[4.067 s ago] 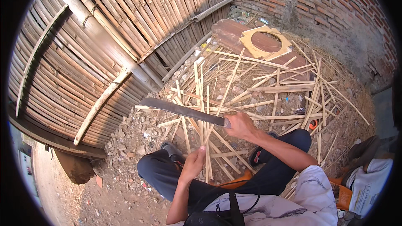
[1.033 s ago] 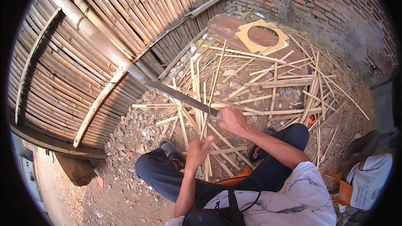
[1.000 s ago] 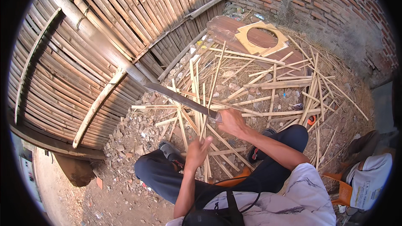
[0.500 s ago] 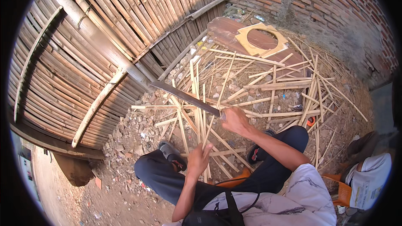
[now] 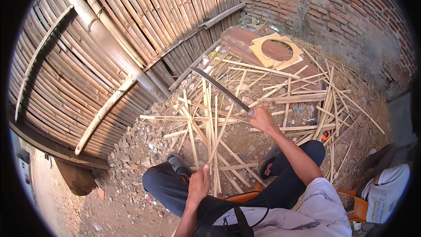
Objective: The person sits on the ground and uses a metal file to sharpen the ends of thin wooden sticks. They hold each stick in one hand and rub the file along the tip to create a point, repeating this process for multiple sticks.
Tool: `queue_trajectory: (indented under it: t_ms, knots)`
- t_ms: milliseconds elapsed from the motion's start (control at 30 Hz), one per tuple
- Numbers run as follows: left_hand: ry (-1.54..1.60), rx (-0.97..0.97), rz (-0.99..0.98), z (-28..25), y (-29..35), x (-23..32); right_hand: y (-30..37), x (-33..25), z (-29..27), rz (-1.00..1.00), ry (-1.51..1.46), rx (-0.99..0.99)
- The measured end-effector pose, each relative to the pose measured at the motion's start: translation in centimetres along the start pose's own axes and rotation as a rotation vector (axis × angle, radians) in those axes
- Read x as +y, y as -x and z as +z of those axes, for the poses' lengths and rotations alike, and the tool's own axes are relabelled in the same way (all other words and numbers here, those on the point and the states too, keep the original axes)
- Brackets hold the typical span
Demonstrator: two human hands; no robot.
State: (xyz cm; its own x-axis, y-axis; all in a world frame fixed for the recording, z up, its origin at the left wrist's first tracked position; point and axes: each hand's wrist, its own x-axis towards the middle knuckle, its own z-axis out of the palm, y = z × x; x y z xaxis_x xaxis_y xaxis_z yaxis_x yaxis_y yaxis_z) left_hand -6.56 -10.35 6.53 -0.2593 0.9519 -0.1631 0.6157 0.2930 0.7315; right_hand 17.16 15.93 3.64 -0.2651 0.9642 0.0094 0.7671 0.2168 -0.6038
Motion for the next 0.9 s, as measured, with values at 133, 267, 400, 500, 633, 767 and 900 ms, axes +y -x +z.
queue_trajectory:
  t_ms: [133,267,400,500,633,767,900]
  knots:
    - [0.116,-0.002,0.018,0.8,-2.3,1.7,3.7,-3.1,1.1,-0.211,0.004,-0.086]
    - [0.324,-0.064,0.024,1.9,-4.2,0.7,6.2,-5.3,1.5,-0.311,0.044,-0.164]
    - [0.266,-0.033,0.031,2.6,-5.0,2.2,7.8,-6.0,1.9,-0.340,0.039,-0.161]
    - [0.331,0.036,0.116,3.6,-5.8,2.3,8.7,-6.5,2.6,-0.304,0.041,-0.173]
    - [0.354,0.022,0.073,4.0,-5.9,1.7,8.0,-5.9,3.0,-0.315,0.015,-0.103]
    - [0.354,-0.037,0.014,3.0,-5.6,2.3,7.4,-4.7,2.9,-0.228,-0.011,-0.115]
    - [0.319,-0.023,-0.010,2.9,-5.0,1.5,7.3,-4.9,2.6,-0.290,0.021,-0.110]
